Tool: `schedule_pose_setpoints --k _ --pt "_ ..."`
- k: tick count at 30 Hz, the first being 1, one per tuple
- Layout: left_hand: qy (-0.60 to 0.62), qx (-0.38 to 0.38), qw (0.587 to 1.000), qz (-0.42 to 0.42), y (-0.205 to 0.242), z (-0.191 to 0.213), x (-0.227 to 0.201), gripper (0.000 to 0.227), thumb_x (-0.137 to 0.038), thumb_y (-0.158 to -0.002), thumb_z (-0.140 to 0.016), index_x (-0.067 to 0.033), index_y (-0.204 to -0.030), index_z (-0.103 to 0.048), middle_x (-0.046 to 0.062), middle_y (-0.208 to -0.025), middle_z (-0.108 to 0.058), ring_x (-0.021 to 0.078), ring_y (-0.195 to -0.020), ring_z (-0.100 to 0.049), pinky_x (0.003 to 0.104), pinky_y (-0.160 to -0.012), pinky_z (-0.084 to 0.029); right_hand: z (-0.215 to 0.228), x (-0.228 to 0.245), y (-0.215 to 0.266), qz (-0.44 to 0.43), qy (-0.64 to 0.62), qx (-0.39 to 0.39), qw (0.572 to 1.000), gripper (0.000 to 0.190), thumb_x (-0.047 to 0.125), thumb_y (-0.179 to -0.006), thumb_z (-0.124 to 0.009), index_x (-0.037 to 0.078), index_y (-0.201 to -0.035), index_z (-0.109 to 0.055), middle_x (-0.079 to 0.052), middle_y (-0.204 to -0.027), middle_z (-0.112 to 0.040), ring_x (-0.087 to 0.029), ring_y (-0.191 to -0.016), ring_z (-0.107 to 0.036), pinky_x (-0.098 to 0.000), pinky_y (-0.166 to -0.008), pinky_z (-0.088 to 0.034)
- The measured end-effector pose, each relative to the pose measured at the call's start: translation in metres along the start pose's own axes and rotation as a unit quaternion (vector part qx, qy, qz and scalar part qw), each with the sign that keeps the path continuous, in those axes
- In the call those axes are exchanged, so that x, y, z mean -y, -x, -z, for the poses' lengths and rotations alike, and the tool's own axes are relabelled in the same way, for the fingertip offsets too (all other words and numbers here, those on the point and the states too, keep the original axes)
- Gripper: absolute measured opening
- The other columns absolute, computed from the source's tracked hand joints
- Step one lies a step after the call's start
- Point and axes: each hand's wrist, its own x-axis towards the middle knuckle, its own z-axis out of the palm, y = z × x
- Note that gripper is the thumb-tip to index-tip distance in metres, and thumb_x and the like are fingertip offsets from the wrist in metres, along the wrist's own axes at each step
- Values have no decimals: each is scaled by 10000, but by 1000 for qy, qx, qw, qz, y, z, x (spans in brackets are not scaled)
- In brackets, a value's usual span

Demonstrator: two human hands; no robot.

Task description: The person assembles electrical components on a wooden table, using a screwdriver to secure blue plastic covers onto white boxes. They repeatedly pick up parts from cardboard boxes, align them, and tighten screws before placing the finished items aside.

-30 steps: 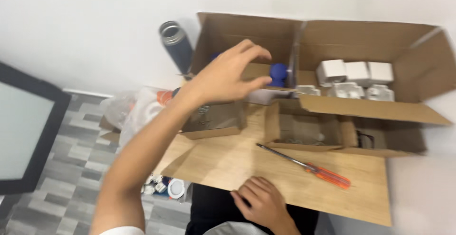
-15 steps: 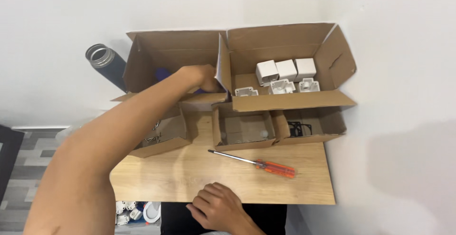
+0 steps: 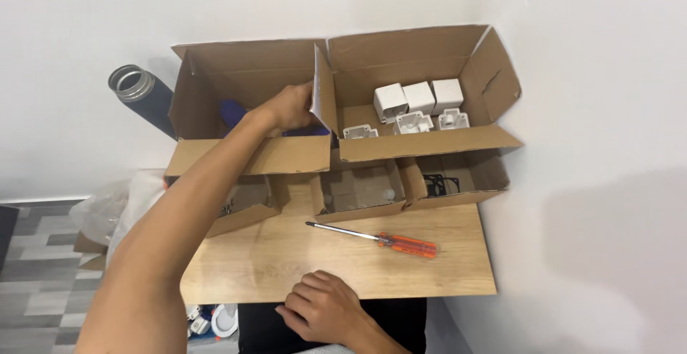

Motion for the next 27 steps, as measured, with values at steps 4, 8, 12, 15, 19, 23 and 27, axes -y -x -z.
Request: schedule_pose_setpoints --k 4,8,12,15,19,23,27 --pt "47 -154 983 -83 58 50 -29 447 -178 -705 -764 -188 -1150 -715 87 -1096 -565 254 -1011 -618 391 -888 -514 68 11 -13 -58 -108 14 992 230 132 -972 -770 72 -812 -616 -28 -710 -602 -185 -633 -592 -302 -639 -506" --pt "83 -260 941 -200 173 102 -90 429 -64 -780 -801 -50 -1145 -577 141 -1191 -569 271 -1161 -581 353 -967 -503 96 -85 45 -299 -52 -99 948 59 64 -902 -732 84 -944 -695 -32 -945 -733 -134 -929 -727 -243 -861 -614" --pt "332 -165 929 6 255 -2 -42 161 -23 -817 -635 42 -963 -610 148 -1132 -780 183 -1108 -736 233 -1138 -495 211 14 -38 -352 151 -156 910 37 108 -920 -676 76 -922 -695 -17 -927 -737 -123 -893 -681 -265 -871 -555" --pt "326 -108 935 -90 269 -25 -50 523 -168 -614 -876 -152 -1067 -615 54 -1155 -730 188 -1118 -722 302 -1007 -531 238 -1 -56 -373 278 -50 884 191 235 -1005 -661 56 -1040 -716 -67 -997 -745 -208 -924 -711 -338 -849 -574" --pt "372 -47 926 -42 267 -84 -61 504 -142 -686 -769 -77 -1135 -549 93 -1191 -630 205 -1127 -639 307 -1006 -522 256 -38 -64 -501 282 86 814 318 329 -987 -599 108 -1162 -747 -45 -1197 -774 -270 -1105 -695 -387 -977 -482" --pt "300 -112 944 -83 259 -113 -59 475 -242 -733 -873 -80 -977 -498 100 -1070 -535 243 -1048 -605 323 -885 -489 276 -86 -62 -535 287 218 764 390 369 -930 -534 259 -1250 -728 71 -1317 -733 -214 -1177 -690 -347 -997 -495" --pt "208 -151 962 -87 259 -129 -56 509 -435 -742 -915 -81 -905 -588 106 -1092 -527 243 -971 -654 373 -771 -555 273 -128 -49 -597 367 341 626 473 314 -847 -535 148 -1217 -778 -55 -1298 -741 -272 -1131 -670 -334 -909 -508"
